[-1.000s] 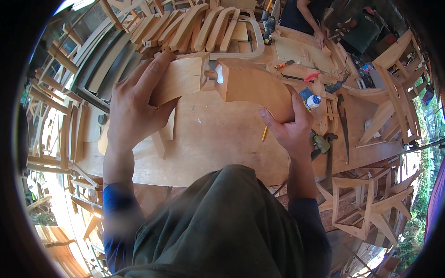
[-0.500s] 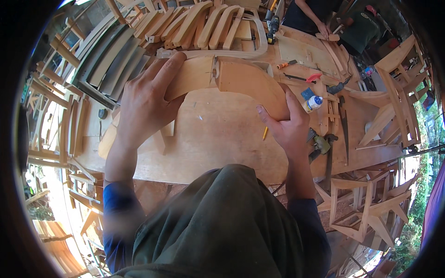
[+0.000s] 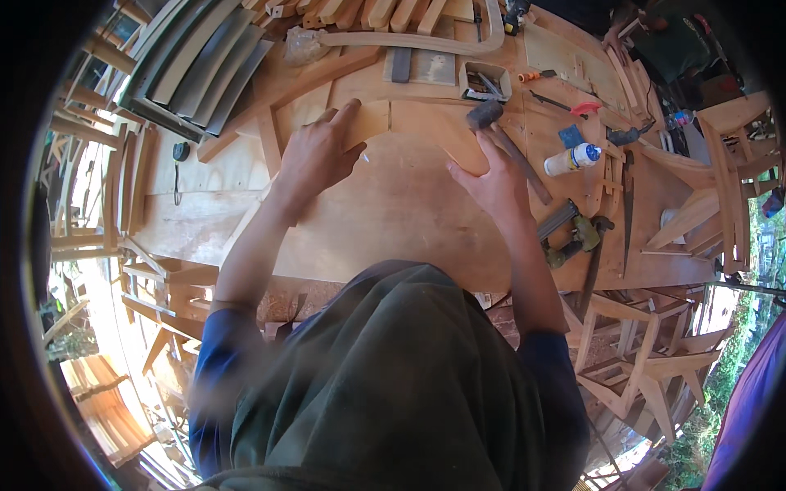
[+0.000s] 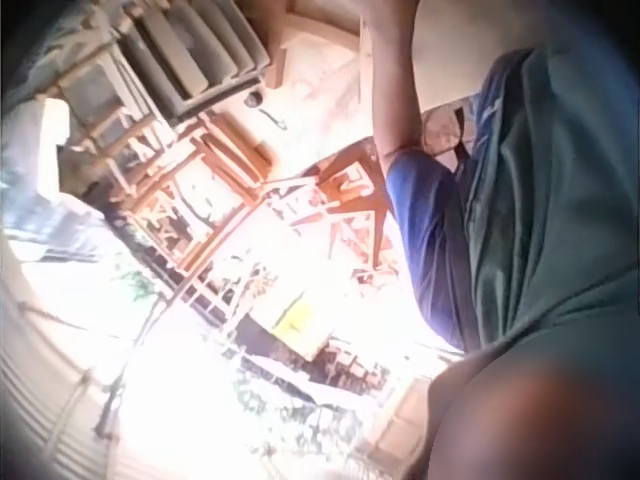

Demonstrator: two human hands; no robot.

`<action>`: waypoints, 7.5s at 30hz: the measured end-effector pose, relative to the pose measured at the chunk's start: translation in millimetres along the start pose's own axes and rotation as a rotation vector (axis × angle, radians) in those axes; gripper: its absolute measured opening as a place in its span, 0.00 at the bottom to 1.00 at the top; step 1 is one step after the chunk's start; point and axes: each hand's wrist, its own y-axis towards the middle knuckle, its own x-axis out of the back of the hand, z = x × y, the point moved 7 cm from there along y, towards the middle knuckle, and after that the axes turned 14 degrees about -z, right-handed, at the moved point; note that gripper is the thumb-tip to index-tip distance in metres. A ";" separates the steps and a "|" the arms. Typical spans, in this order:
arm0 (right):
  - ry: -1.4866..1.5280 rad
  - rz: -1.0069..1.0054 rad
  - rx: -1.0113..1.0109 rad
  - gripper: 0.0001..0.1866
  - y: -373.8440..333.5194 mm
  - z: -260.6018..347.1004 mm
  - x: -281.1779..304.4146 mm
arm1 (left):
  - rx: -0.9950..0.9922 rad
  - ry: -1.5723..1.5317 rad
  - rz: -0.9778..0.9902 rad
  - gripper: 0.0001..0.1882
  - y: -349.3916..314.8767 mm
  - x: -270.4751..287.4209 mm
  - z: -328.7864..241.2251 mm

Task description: Applying wood glue and using a nail gun to join curved wooden components for a furniture frame.

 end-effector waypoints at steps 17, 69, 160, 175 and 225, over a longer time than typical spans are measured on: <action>-0.201 0.474 -0.243 0.36 -85.0 -110.2 -143.5 | 0.239 -0.111 0.237 0.38 -94.3 -208.2 99.5; -0.317 0.384 0.009 0.23 96.5 -193.2 -247.9 | 0.180 -0.084 0.069 0.42 -83.7 -206.7 116.0; -0.284 -0.769 -0.349 0.14 -14.0 -331.8 172.8 | 0.215 0.167 -0.106 0.41 -93.7 -220.1 99.6; -0.187 0.186 -0.410 0.36 59.0 -558.9 113.3 | 0.421 -0.403 -0.352 0.31 -89.7 -218.2 108.3; 0.923 0.062 -1.000 0.27 7.8 -143.8 -267.1 | 0.333 -0.129 -0.323 0.33 -81.9 -195.5 88.8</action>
